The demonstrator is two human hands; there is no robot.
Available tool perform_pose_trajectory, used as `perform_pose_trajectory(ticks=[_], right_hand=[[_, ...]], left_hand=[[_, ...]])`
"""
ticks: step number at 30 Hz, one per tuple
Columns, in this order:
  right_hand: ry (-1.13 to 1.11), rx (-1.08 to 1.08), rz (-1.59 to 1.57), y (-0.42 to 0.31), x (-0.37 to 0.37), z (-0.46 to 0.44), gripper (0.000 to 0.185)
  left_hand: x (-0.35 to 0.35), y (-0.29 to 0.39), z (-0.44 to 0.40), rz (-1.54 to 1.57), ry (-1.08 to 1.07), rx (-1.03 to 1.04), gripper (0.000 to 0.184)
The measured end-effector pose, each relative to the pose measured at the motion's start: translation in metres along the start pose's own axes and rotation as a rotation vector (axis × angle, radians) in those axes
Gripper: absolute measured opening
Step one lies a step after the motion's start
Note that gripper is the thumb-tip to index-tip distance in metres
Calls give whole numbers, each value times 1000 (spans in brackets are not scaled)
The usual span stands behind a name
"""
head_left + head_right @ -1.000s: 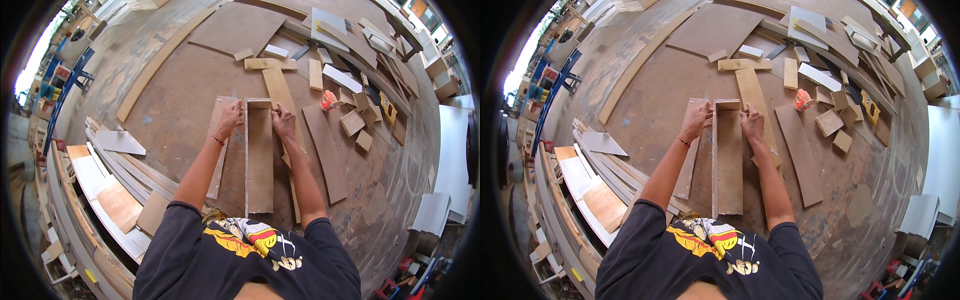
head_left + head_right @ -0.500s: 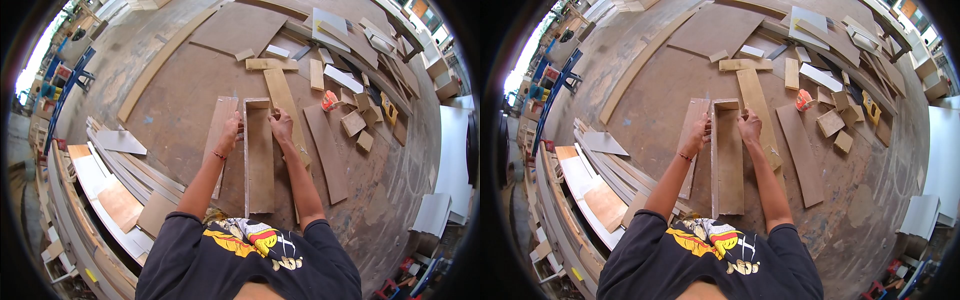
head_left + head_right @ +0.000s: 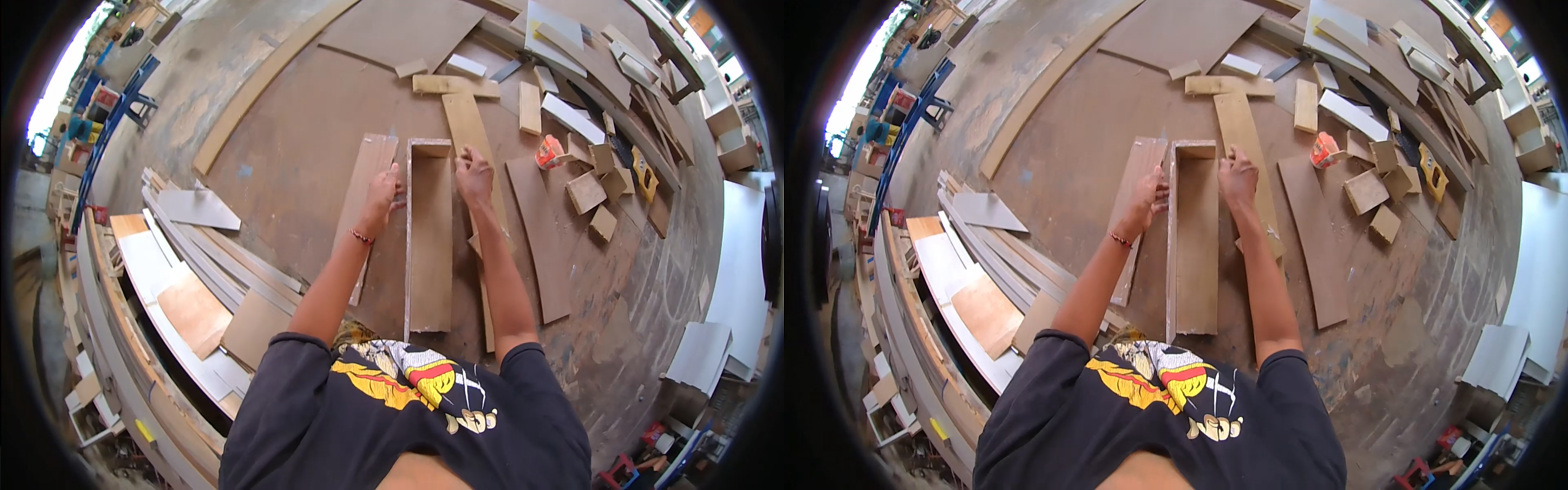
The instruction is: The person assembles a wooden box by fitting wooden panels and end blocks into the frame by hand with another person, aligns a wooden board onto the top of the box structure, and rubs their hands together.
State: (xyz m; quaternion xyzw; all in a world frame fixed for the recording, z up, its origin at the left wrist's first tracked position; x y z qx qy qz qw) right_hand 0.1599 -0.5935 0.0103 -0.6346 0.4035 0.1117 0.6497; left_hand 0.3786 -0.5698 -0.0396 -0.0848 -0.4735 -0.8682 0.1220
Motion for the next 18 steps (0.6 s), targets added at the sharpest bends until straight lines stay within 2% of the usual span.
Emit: perform_pose_trajectory(ticks=[4,6,7,9,13,16,17,18], right_hand=[[50,-35,-19,-17,-7,6,33],[176,-21,-97,-32,-22,21,29],[171,-26,-101,-38,-19,26,29],[218,-118,-126,-55,-19,36,25],[77,-90,-276,-66,-9,47,20],[176,-143,-175,-54,-29,55,18],[80,-58,-17,-39,-32,57,21],[84,-55,-8,-28,-45,64,21]], left_hand=[[-11,4,1,-71,0,89,36],[-15,17,4,-267,21,271,32],[-17,17,6,-265,28,274,32],[-16,40,21,-614,130,556,33],[-31,48,27,-734,204,563,33],[-36,45,37,-664,152,555,32],[-37,44,42,-643,161,547,31],[-36,47,48,-622,173,543,30]])
Point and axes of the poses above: each hand's wrist, its own z-axis away from the middle knuckle, its own x-axis out of the palm, y = z × x, the point moved 9 cm from there along -z, towards the middle knuckle, and after that the axes turned 8 degrees about z, right-handed, at the moved point
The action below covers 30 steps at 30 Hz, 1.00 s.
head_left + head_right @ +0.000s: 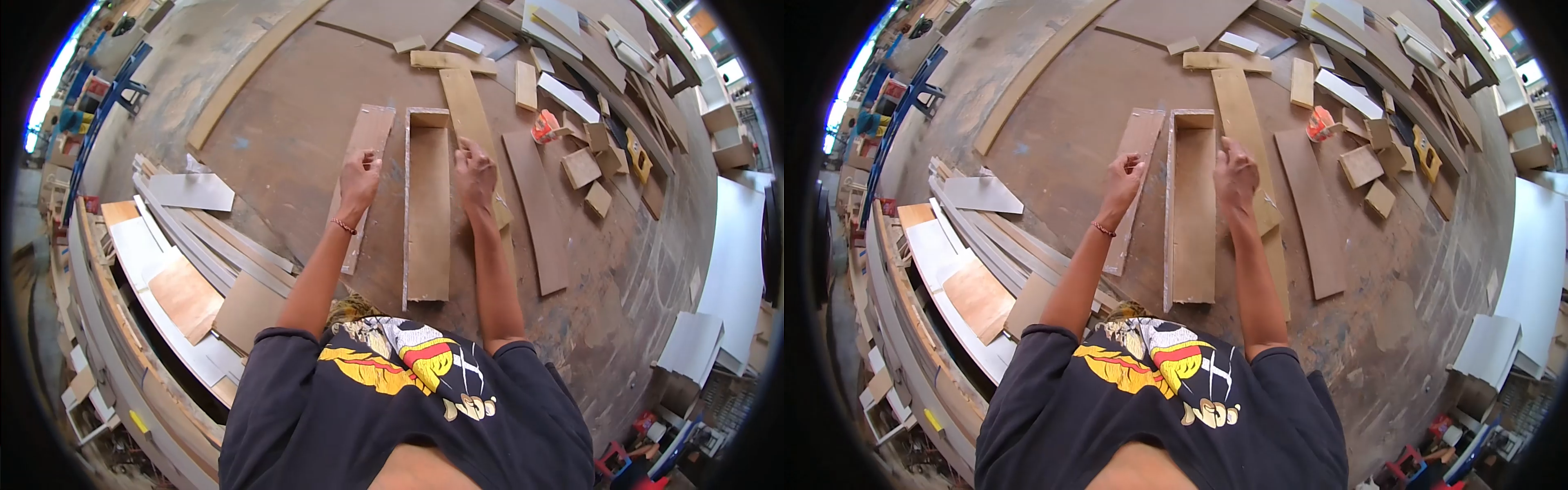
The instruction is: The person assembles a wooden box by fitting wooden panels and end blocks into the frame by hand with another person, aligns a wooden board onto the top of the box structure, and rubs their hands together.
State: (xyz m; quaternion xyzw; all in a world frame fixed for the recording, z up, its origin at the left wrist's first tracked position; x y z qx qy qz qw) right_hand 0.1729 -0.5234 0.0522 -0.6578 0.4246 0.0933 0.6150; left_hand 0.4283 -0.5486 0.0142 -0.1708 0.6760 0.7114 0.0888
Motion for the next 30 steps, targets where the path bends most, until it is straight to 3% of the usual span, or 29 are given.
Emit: perform_pose_trajectory(ticks=[2,3,5,6,8,10,17,18,19,20,21,22,24,26,28,30], right_hand=[[-56,-56,388,15,-21,15,37],[-54,-57,394,15,-34,23,37],[-290,212,529,38,-47,44,69],[-287,219,534,43,-52,51,69],[-395,178,631,56,-49,71,94],[-397,172,613,66,-47,83,97],[-328,181,463,67,-68,97,99],[-324,192,465,68,-75,101,99],[-369,281,107,71,-75,106,100],[-404,365,-253,74,-73,113,102],[-430,361,-443,70,-74,118,103],[-419,368,-442,71,-80,124,103],[-559,522,-887,58,-78,149,99],[-566,502,-875,51,-78,163,95],[-532,345,-734,37,-81,171,93],[-512,365,-738,34,-86,184,91]], left_hand=[[5,13,11,13,-21,16,28],[8,26,18,19,-15,35,29],[15,44,30,29,-16,55,30],[17,60,36,-17,4,170,30],[23,77,47,-57,12,284,31],[29,101,61,-60,30,462,31],[54,118,103,-19,-207,532,32],[63,107,106,13,-301,378,32],[72,96,111,44,-393,224,32],[75,98,119,45,-406,224,32],[84,88,131,254,-525,-27,34],[96,81,147,459,-634,-281,36],[101,91,163,491,-679,-335,38],[105,95,175,520,-721,-396,41],[104,105,178,358,-762,-222,43],[107,97,177,311,-791,-204,39]])
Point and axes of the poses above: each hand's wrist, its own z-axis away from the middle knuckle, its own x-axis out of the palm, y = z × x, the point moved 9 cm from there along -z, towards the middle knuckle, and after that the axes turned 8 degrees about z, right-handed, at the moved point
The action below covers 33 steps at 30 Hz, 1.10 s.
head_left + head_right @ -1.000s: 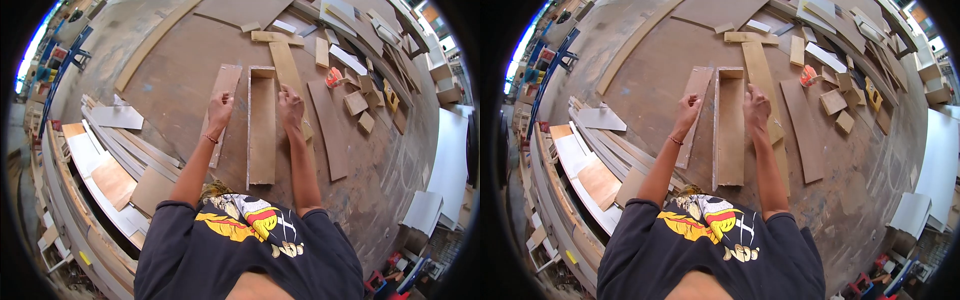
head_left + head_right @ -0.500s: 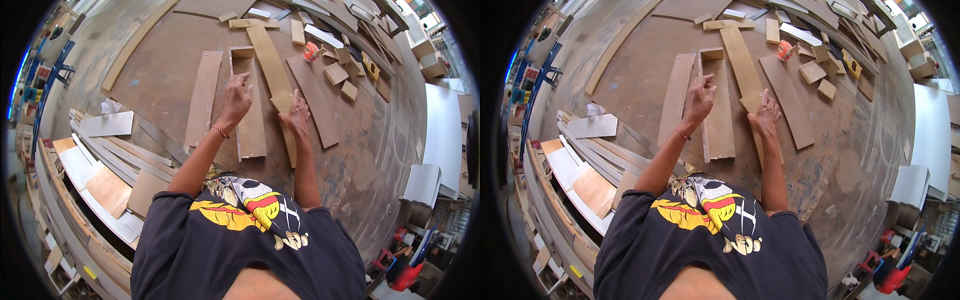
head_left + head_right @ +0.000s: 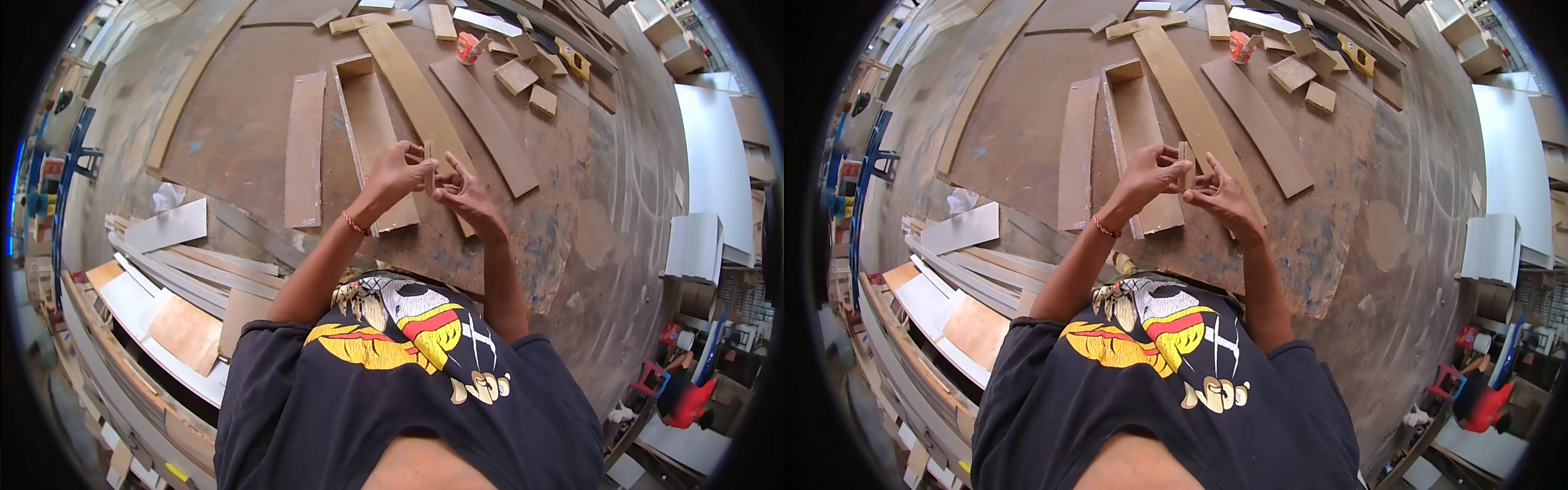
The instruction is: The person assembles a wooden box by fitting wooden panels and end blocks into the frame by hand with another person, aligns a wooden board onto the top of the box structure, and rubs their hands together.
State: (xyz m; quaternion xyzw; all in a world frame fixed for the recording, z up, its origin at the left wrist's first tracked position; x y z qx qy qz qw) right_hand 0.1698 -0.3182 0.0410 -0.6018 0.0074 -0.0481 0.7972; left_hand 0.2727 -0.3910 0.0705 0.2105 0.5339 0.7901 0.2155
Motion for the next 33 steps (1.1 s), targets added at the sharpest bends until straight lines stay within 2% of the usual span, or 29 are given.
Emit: perform_pose_trajectory(ticks=[3,5,6,9,12,14,16,17,18,19,21,23,24,26,30,32,33], right_hand=[[8,-2,127,4,-6,13,88],[49,183,-24,7,-14,25,79],[49,183,-26,3,-16,27,79],[80,200,53,1,-26,32,57],[144,159,97,-1,-32,35,55],[134,103,-7,-7,-27,41,53],[121,44,-112,-17,-21,48,51],[44,41,-192,-23,-11,52,50],[-34,41,-271,-27,-2,54,49],[-36,41,-271,-21,-1,51,49],[-196,98,-201,-6,20,47,47],[-247,90,-255,-10,32,49,47],[-299,81,-310,-13,39,50,47],[-305,56,-333,1,35,43,50],[-299,36,-308,-2,30,44,54],[-282,58,-322,-1,28,45,54],[-224,74,-355,4,23,43,53]], left_hand=[[-6,-6,-2,-102,-51,-64,30],[-7,-6,5,-119,-80,-143,22],[-7,-2,7,-121,-80,-143,22],[-5,-11,13,-109,-140,-241,22],[-3,-28,12,12,-263,-257,22],[6,-25,23,245,-373,-223,24],[12,-19,38,352,-434,-200,25],[16,-14,44,467,-496,-183,27],[14,-17,44,466,-493,-182,27],[16,-17,46,474,-563,-122,26],[20,-13,49,483,-631,-63,25],[28,4,55,413,-704,67,20],[30,6,56,416,-700,67,20],[30,18,58,413,-692,194,16],[30,18,58,284,-657,232,20],[23,20,55,176,-480,241,24],[21,20,56,179,-476,242,24]])
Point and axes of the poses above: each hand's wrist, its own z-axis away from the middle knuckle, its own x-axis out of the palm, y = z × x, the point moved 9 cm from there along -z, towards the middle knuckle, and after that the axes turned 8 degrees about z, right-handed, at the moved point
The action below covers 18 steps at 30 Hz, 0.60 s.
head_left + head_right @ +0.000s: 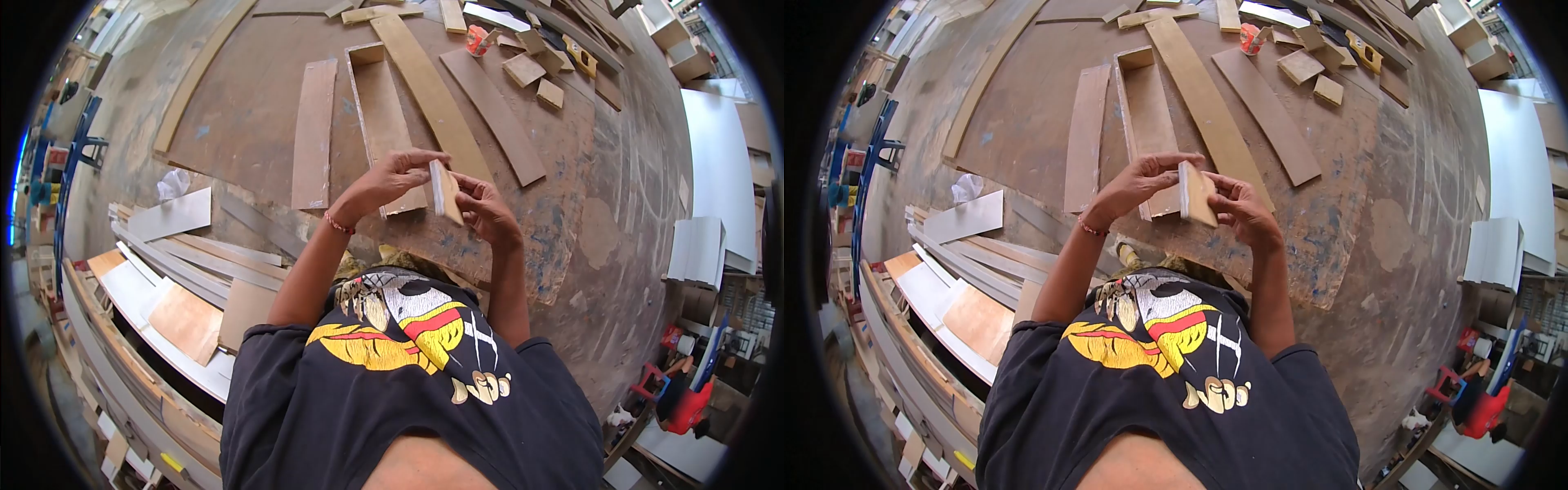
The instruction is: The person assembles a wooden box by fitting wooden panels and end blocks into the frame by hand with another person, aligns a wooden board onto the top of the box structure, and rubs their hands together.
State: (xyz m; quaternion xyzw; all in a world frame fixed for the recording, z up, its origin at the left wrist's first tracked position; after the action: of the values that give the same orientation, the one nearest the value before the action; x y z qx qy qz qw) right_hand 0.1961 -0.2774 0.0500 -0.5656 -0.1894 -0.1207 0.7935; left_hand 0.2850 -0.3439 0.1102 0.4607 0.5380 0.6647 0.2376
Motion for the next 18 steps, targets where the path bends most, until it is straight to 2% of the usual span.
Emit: perform_pose_trajectory(ticks=[1,2,3,9,15,18], right_hand=[[59,0,-35,2,-7,-1,52],[15,8,-108,7,-9,-1,51],[16,11,-107,14,-15,-2,51],[134,78,-205,47,-31,-4,48],[262,132,-73,57,-36,-4,44],[298,91,35,55,-41,-4,41]], left_hand=[[-11,-1,3,-47,90,-24,27],[-22,-2,7,-94,179,-50,29],[-26,0,11,-90,180,-51,29],[-73,1,50,-22,522,-77,28],[-83,-24,65,23,605,-85,26],[-86,-33,69,25,638,-69,23]])
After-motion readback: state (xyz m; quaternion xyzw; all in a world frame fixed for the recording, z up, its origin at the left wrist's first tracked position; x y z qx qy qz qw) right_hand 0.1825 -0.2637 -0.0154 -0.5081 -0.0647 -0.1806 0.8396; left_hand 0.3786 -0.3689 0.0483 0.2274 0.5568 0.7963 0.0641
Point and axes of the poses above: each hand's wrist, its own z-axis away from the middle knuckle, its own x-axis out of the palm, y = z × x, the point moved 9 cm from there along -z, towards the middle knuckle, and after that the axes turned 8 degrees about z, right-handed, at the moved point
